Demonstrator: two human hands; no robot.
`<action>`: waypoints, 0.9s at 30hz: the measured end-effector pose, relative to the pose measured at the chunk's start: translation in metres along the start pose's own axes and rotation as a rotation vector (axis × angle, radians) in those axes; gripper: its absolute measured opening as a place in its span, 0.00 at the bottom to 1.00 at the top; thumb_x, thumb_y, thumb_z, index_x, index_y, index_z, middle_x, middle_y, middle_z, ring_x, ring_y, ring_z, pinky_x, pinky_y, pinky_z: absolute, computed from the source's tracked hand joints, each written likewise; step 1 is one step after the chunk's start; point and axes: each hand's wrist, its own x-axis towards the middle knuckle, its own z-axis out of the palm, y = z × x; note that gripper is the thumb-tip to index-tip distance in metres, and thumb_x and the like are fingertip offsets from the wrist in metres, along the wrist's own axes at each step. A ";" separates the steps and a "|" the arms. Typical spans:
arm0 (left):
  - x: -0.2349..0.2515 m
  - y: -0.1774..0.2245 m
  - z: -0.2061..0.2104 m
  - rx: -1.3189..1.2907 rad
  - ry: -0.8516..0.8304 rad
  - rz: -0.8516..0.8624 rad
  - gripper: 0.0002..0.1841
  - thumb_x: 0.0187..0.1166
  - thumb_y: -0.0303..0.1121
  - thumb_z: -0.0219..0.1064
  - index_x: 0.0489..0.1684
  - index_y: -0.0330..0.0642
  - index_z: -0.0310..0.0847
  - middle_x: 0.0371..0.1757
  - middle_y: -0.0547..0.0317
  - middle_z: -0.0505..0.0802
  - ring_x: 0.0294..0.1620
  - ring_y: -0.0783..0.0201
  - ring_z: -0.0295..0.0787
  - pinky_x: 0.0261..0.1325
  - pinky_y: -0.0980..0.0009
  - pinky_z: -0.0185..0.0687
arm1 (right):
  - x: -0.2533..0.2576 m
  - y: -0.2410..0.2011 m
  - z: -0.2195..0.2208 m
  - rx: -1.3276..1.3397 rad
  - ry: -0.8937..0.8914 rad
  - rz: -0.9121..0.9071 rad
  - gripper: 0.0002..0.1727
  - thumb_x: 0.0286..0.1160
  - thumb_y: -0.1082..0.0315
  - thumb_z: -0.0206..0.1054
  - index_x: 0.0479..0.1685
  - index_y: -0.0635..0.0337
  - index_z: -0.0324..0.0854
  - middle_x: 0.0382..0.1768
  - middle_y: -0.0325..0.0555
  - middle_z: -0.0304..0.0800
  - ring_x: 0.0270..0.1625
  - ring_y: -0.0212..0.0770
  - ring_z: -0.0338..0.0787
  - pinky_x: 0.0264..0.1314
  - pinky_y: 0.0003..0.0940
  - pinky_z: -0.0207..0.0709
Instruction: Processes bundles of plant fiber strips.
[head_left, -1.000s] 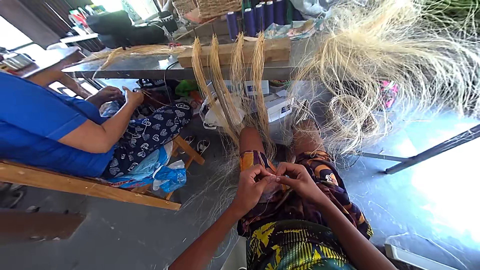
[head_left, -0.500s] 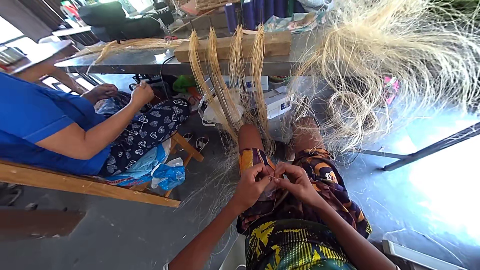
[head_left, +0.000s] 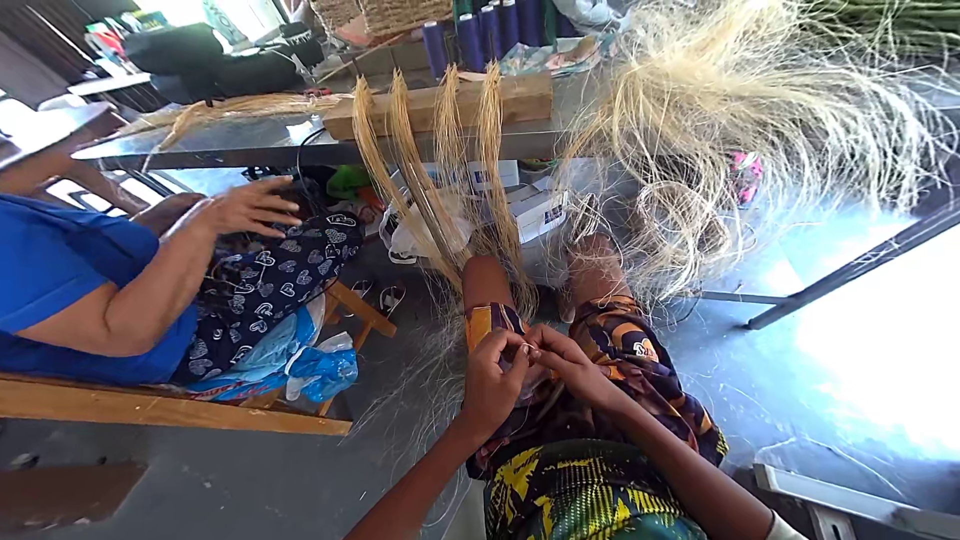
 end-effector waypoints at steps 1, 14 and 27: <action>0.000 0.000 0.000 -0.010 0.002 -0.011 0.05 0.75 0.25 0.65 0.37 0.33 0.86 0.36 0.59 0.90 0.36 0.75 0.86 0.43 0.79 0.83 | 0.000 0.002 0.000 0.065 -0.011 0.019 0.08 0.87 0.70 0.50 0.42 0.58 0.74 0.40 0.33 0.78 0.44 0.24 0.80 0.52 0.24 0.76; -0.001 -0.001 -0.003 0.164 -0.021 -0.071 0.06 0.72 0.31 0.64 0.33 0.39 0.86 0.30 0.63 0.87 0.31 0.75 0.82 0.35 0.79 0.77 | -0.002 -0.006 0.001 0.448 -0.034 0.318 0.04 0.86 0.68 0.50 0.43 0.48 0.67 0.15 0.26 0.59 0.13 0.22 0.58 0.15 0.17 0.52; 0.011 -0.016 -0.025 0.088 0.033 -0.196 0.14 0.82 0.36 0.60 0.45 0.33 0.86 0.34 0.59 0.89 0.33 0.73 0.83 0.39 0.75 0.80 | 0.055 -0.014 -0.006 -0.147 0.286 0.108 0.07 0.81 0.71 0.61 0.43 0.66 0.81 0.24 0.33 0.78 0.21 0.22 0.72 0.27 0.22 0.69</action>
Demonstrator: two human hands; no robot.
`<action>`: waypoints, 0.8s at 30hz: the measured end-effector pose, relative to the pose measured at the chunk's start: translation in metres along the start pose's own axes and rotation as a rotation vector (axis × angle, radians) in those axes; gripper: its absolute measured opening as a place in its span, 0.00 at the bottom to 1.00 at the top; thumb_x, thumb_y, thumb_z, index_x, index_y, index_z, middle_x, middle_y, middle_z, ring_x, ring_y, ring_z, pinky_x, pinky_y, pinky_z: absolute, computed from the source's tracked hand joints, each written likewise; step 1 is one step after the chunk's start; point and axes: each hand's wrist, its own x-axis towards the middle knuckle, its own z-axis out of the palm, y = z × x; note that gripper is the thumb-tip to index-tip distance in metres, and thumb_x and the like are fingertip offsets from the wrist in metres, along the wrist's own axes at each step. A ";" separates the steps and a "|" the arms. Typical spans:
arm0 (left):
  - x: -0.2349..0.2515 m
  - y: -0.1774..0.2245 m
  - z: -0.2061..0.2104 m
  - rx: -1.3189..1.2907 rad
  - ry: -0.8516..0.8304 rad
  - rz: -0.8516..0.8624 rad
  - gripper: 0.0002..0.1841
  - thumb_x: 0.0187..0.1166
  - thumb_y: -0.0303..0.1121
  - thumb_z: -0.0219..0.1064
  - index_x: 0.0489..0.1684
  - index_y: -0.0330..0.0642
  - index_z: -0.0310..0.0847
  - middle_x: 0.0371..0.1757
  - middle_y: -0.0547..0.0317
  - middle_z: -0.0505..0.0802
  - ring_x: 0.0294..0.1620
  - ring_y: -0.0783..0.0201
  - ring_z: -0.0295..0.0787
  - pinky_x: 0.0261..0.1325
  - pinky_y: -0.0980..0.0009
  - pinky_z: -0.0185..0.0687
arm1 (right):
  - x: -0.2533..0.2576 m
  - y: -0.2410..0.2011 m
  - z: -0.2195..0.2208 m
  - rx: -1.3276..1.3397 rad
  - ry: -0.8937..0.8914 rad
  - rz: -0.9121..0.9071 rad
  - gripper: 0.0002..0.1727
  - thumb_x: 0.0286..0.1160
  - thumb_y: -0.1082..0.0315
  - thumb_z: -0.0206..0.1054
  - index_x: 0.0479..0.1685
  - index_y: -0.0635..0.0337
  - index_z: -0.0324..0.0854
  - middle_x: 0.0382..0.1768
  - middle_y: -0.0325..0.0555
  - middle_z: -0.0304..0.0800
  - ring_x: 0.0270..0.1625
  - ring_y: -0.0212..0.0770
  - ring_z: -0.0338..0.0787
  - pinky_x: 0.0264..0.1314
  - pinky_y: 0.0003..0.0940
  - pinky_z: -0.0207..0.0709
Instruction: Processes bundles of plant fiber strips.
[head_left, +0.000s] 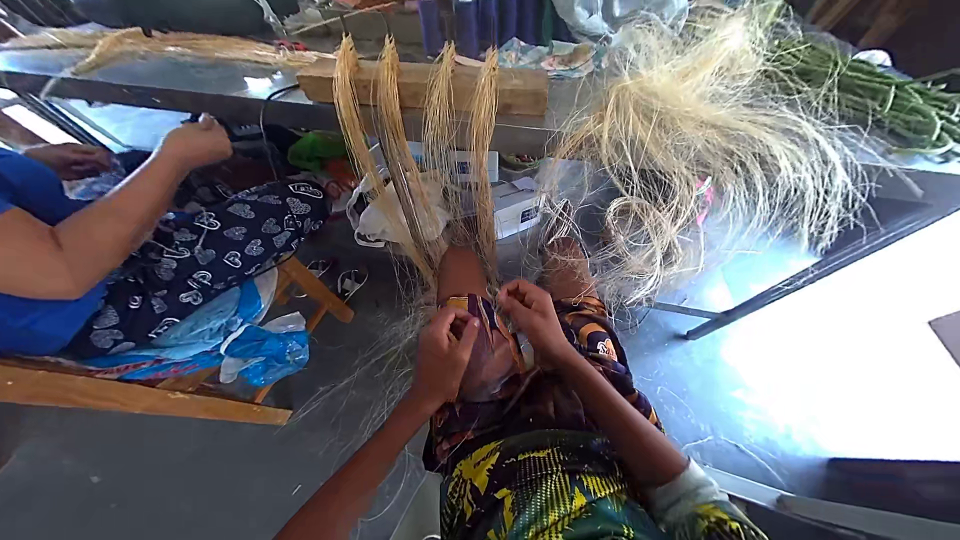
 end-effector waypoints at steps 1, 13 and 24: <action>0.000 -0.002 -0.003 -0.018 0.014 -0.026 0.15 0.83 0.37 0.58 0.45 0.34 0.85 0.34 0.59 0.88 0.32 0.74 0.83 0.39 0.75 0.80 | 0.017 -0.007 0.001 -0.041 0.015 -0.036 0.07 0.80 0.71 0.61 0.44 0.67 0.81 0.24 0.34 0.79 0.22 0.23 0.72 0.27 0.23 0.70; -0.041 -0.062 -0.025 -0.292 -0.004 -0.251 0.20 0.87 0.37 0.53 0.58 0.27 0.82 0.50 0.47 0.91 0.45 0.64 0.89 0.53 0.63 0.86 | 0.319 -0.141 0.001 -0.322 0.135 -0.305 0.10 0.82 0.70 0.62 0.48 0.69 0.82 0.26 0.37 0.78 0.20 0.27 0.72 0.25 0.24 0.71; -0.070 -0.086 0.024 -0.365 -0.008 -0.257 0.15 0.85 0.35 0.54 0.47 0.35 0.86 0.35 0.61 0.88 0.33 0.74 0.83 0.39 0.76 0.81 | 0.421 -0.158 -0.003 -0.213 0.426 0.032 0.05 0.85 0.66 0.60 0.43 0.58 0.78 0.20 0.34 0.75 0.16 0.29 0.72 0.18 0.24 0.69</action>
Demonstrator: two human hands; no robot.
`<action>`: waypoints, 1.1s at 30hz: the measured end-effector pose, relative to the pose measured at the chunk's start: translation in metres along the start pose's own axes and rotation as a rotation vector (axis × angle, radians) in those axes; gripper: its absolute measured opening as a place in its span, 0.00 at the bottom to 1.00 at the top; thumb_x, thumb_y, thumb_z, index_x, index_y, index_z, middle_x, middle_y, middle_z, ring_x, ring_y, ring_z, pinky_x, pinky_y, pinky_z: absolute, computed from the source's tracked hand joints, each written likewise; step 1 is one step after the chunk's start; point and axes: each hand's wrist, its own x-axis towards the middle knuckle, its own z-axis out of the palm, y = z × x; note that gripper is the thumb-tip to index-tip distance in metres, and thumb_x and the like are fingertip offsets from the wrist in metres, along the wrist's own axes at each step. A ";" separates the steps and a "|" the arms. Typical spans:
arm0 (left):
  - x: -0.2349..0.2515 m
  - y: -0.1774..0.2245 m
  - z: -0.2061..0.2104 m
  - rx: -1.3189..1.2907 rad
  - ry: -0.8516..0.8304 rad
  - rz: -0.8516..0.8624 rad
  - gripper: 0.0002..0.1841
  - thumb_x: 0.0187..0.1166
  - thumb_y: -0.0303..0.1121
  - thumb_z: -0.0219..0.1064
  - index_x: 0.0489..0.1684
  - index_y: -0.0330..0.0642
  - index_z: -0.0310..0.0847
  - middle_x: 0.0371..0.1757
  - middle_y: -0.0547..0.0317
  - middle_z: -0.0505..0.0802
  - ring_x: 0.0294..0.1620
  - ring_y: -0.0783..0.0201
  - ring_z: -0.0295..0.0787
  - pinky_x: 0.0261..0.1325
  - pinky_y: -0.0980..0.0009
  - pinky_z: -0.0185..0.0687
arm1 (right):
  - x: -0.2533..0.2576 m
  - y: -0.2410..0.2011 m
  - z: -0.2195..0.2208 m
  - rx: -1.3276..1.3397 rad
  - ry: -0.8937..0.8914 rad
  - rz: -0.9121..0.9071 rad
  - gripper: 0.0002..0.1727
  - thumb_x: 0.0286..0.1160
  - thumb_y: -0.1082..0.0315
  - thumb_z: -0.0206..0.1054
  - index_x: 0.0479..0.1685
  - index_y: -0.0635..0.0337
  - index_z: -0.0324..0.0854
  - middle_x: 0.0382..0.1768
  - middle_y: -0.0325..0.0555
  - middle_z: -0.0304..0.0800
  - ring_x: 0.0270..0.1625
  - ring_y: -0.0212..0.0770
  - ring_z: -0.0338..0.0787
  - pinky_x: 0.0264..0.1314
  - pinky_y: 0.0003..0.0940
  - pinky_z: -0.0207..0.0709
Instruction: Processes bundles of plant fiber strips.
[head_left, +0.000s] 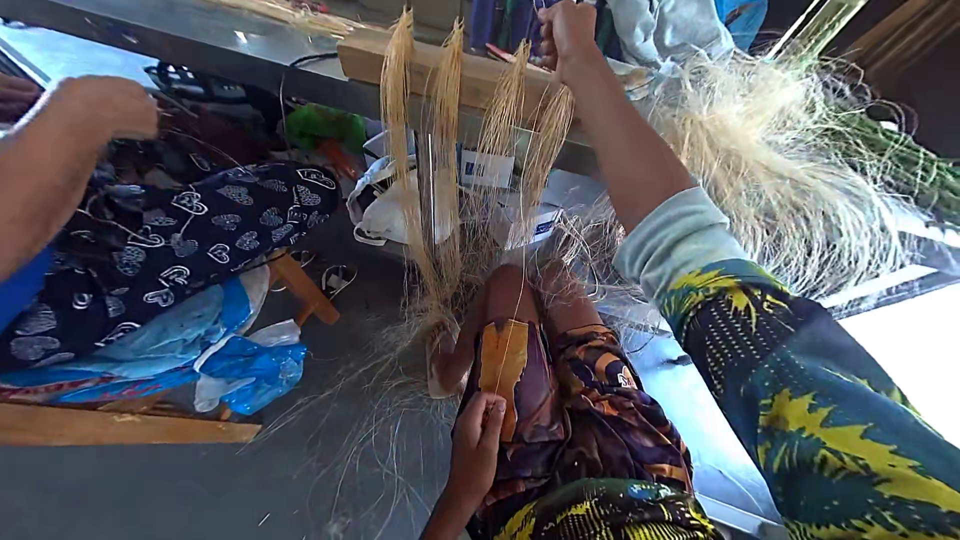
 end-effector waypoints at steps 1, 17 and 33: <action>0.000 -0.001 -0.002 0.008 0.023 0.013 0.15 0.85 0.34 0.54 0.42 0.36 0.86 0.31 0.63 0.86 0.29 0.75 0.81 0.35 0.78 0.78 | 0.000 0.000 0.000 -0.011 -0.005 0.023 0.06 0.85 0.66 0.60 0.44 0.58 0.78 0.20 0.34 0.74 0.15 0.29 0.71 0.17 0.24 0.68; -0.004 -0.040 -0.035 0.150 0.115 -0.033 0.18 0.88 0.31 0.47 0.37 0.35 0.85 0.26 0.66 0.83 0.26 0.77 0.76 0.35 0.78 0.74 | -0.026 -0.004 0.014 -0.570 -0.015 -0.113 0.17 0.76 0.65 0.66 0.58 0.66 0.81 0.45 0.50 0.90 0.41 0.41 0.92 0.47 0.40 0.87; 0.013 -0.087 -0.095 0.402 0.225 -0.245 0.20 0.92 0.32 0.47 0.42 0.23 0.83 0.34 0.43 0.88 0.33 0.55 0.83 0.43 0.53 0.78 | -0.262 0.072 -0.136 -0.756 -0.111 -0.261 0.20 0.87 0.50 0.60 0.42 0.60 0.86 0.30 0.55 0.86 0.32 0.57 0.88 0.32 0.61 0.79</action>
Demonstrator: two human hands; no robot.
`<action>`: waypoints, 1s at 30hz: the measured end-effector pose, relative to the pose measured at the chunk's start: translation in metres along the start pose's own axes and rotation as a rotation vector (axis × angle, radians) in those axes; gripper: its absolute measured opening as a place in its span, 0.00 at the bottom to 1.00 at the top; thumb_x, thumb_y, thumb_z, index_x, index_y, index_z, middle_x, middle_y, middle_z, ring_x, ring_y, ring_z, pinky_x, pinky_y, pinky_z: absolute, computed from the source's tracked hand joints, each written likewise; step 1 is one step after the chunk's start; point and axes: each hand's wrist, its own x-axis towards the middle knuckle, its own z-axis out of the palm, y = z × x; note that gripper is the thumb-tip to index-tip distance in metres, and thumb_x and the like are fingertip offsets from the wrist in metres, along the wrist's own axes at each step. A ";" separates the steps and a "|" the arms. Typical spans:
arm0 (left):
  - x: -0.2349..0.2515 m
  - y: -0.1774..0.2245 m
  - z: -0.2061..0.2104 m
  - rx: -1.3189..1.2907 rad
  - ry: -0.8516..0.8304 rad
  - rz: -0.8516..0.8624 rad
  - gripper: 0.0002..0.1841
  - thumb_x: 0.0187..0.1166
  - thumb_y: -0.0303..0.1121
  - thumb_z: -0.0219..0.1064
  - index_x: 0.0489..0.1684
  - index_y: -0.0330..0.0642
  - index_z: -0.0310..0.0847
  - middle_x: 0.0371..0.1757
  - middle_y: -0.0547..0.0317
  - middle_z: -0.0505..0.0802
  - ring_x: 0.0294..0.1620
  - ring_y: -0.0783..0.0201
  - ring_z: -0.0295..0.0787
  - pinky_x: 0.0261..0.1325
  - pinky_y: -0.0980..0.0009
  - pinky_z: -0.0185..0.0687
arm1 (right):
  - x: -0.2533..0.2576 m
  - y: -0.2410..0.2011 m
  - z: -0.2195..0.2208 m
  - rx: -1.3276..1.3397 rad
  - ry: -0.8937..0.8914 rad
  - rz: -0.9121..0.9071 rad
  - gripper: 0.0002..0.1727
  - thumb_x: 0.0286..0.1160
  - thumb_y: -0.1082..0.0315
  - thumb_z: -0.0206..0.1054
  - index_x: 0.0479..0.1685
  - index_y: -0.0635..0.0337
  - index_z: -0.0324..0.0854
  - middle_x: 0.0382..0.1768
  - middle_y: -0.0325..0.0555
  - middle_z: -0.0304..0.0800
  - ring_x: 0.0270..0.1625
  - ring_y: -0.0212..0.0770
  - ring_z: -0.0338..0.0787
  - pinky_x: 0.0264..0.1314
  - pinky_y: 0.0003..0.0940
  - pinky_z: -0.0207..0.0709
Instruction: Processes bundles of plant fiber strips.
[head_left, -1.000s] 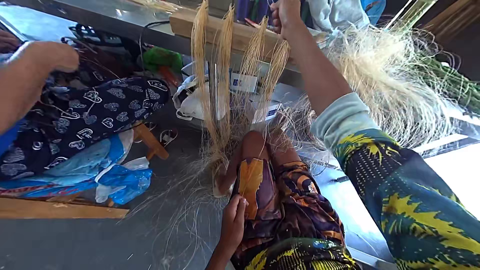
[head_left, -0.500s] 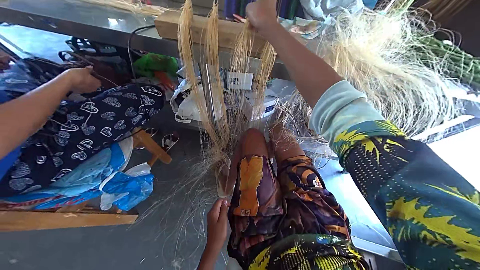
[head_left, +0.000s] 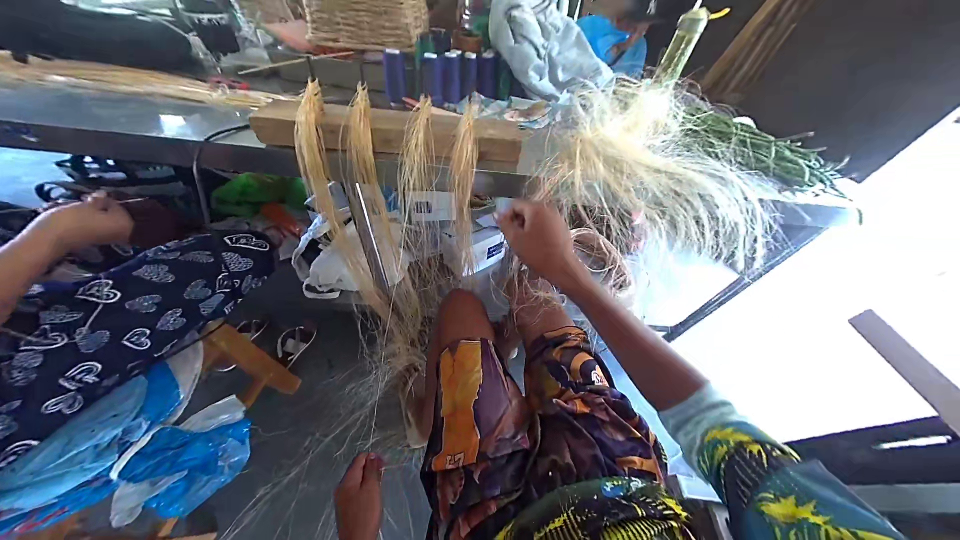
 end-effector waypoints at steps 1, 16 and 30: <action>-0.001 0.003 -0.001 0.015 -0.006 -0.005 0.20 0.92 0.32 0.47 0.41 0.24 0.83 0.33 0.43 0.87 0.32 0.55 0.82 0.42 0.53 0.77 | -0.023 0.014 0.000 0.048 0.014 -0.006 0.20 0.87 0.51 0.62 0.37 0.58 0.84 0.24 0.51 0.83 0.24 0.52 0.83 0.24 0.55 0.76; -0.003 -0.005 -0.002 0.199 0.051 0.111 0.21 0.90 0.31 0.49 0.50 0.17 0.83 0.45 0.25 0.90 0.54 0.35 0.87 0.65 0.38 0.75 | -0.186 0.082 0.122 0.269 -0.555 0.276 0.19 0.84 0.57 0.60 0.48 0.65 0.86 0.44 0.60 0.91 0.52 0.59 0.91 0.56 0.66 0.80; 0.015 -0.029 0.001 0.349 0.175 0.260 0.18 0.89 0.29 0.52 0.44 0.20 0.86 0.47 0.26 0.91 0.54 0.29 0.89 0.62 0.32 0.76 | -0.188 0.120 0.143 0.482 -0.592 0.174 0.18 0.87 0.60 0.59 0.37 0.69 0.80 0.31 0.52 0.80 0.32 0.43 0.80 0.41 0.44 0.75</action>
